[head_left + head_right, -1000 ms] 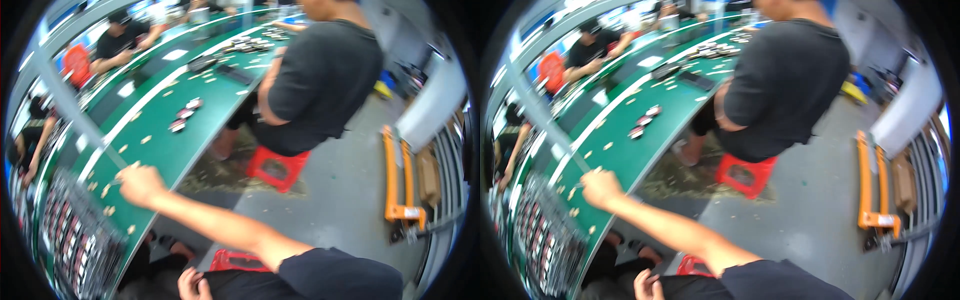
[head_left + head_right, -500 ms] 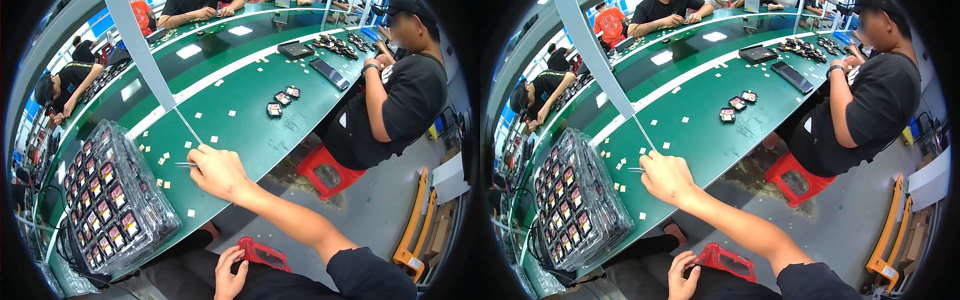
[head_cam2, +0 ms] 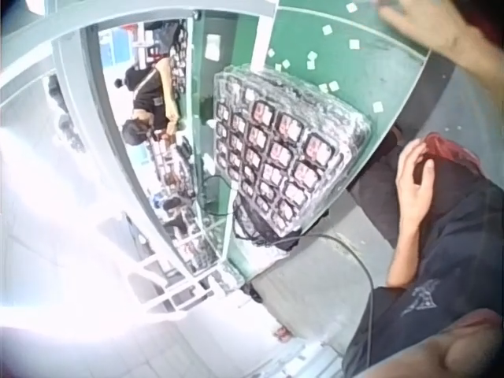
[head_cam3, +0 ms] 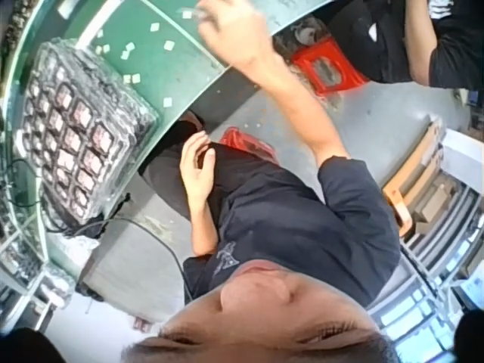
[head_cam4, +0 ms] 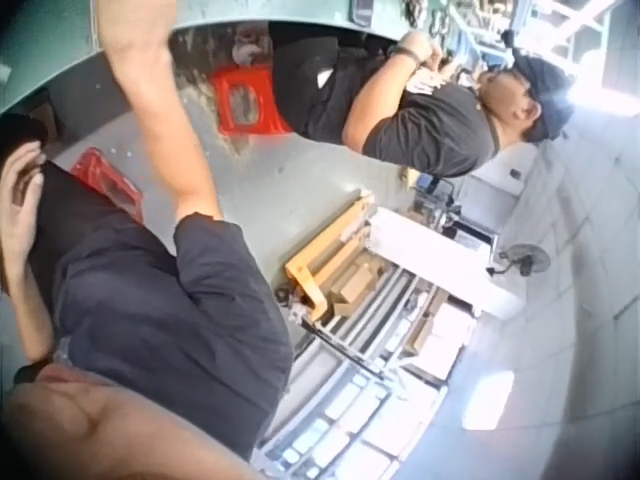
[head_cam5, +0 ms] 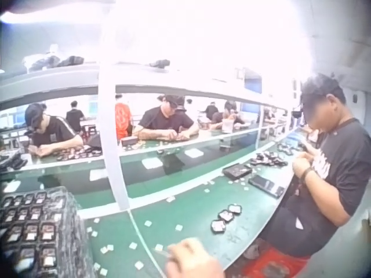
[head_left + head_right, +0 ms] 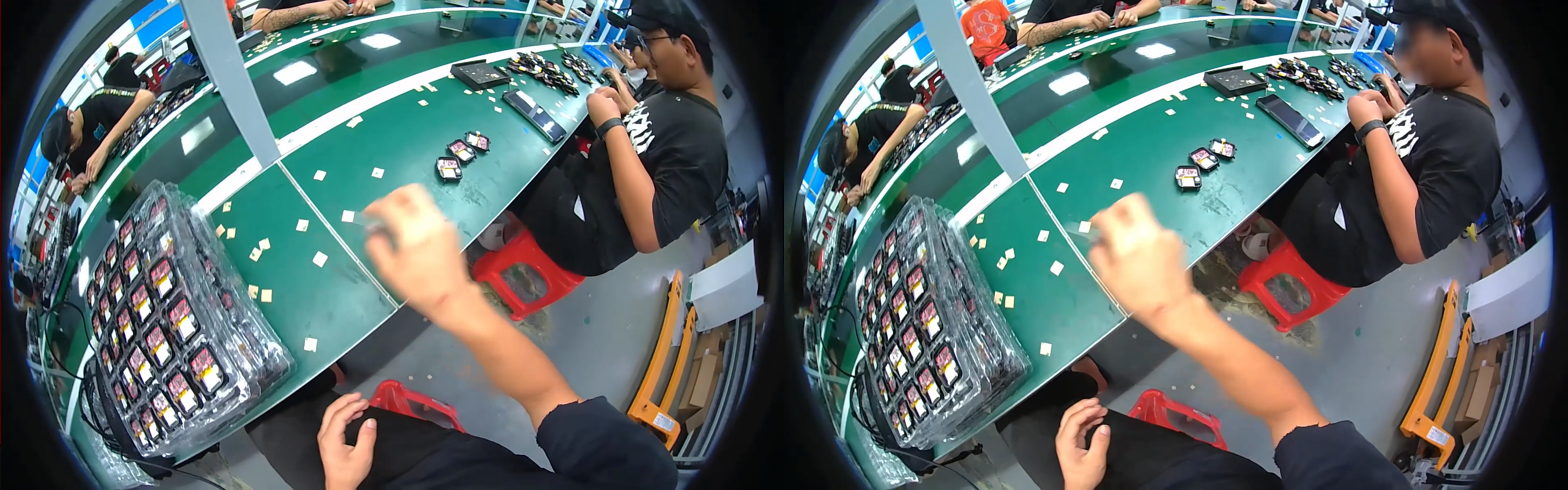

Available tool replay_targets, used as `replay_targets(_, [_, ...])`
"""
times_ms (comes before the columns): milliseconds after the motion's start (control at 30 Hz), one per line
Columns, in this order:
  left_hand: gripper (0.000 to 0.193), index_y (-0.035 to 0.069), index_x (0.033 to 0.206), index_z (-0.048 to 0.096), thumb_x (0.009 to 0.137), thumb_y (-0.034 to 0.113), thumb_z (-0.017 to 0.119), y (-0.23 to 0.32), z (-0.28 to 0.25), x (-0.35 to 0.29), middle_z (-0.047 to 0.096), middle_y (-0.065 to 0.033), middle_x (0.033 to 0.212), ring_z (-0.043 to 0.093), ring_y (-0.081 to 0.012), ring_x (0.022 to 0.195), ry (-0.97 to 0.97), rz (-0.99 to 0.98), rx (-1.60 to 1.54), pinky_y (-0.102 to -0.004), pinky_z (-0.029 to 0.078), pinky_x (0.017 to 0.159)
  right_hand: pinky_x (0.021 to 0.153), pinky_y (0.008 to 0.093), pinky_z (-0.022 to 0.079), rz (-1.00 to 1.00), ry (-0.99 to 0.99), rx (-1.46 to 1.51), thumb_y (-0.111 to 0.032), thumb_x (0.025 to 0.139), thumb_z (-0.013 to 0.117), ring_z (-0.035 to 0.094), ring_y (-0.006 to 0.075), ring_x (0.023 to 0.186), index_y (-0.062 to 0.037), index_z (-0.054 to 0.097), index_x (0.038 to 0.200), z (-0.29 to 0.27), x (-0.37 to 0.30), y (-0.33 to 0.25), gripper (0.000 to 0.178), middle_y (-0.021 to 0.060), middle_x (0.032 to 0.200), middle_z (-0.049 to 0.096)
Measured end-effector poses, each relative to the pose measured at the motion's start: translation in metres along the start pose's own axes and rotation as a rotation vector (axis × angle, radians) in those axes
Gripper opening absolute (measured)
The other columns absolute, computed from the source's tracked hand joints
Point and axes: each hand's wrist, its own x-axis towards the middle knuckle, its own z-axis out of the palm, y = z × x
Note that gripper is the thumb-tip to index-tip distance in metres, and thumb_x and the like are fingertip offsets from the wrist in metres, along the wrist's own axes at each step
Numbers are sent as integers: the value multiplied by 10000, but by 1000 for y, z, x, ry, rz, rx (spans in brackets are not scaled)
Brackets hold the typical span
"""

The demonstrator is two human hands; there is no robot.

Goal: Assembling small electronic modules and organizing power adapters on a factory assembly line.

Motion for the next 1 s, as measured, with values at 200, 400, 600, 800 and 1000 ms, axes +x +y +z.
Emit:
replay_targets(200, [323,-57,1187,677,866,-96,669,-30,-9,-19,653,-169,1285,696,-246,1109,123,-102,-93,-342,568,959,763,537,588,281,-51,-415,-307,947,710,716,448,851,-126,672,1242,-30,7,74,348,201,1194,601])
replay_targets(400, [309,-60,1182,678,875,-97,668,-41,-19,-38,653,-179,1283,696,-250,1112,90,-23,-56,-337,576,946,829,516,569,262,-160,-375,-292,930,725,704,420,920,-82,655,1174,-33,3,59,329,178,1096,637])
replay_targets(600, [291,-58,1202,663,914,-93,644,-47,-33,-50,620,-183,1306,695,-247,1103,103,-6,-194,-349,572,970,908,465,535,355,-247,-248,-262,914,728,702,403,976,-37,581,1374,-34,12,51,533,241,989,715])
replay_targets(800, [258,-37,1138,713,880,-51,714,-55,-45,-57,694,-180,1225,710,-251,1046,191,35,-164,-335,578,915,763,386,547,406,-373,-281,-420,886,804,699,253,831,31,629,1192,-42,23,58,573,190,909,716])
replay_targets(1000, [239,-42,1145,706,907,-59,694,-57,-58,-61,678,-184,1252,704,-263,1113,177,76,-104,-349,571,962,695,451,497,231,-453,-393,-410,868,797,622,264,701,42,584,898,-33,10,33,500,207,765,659])
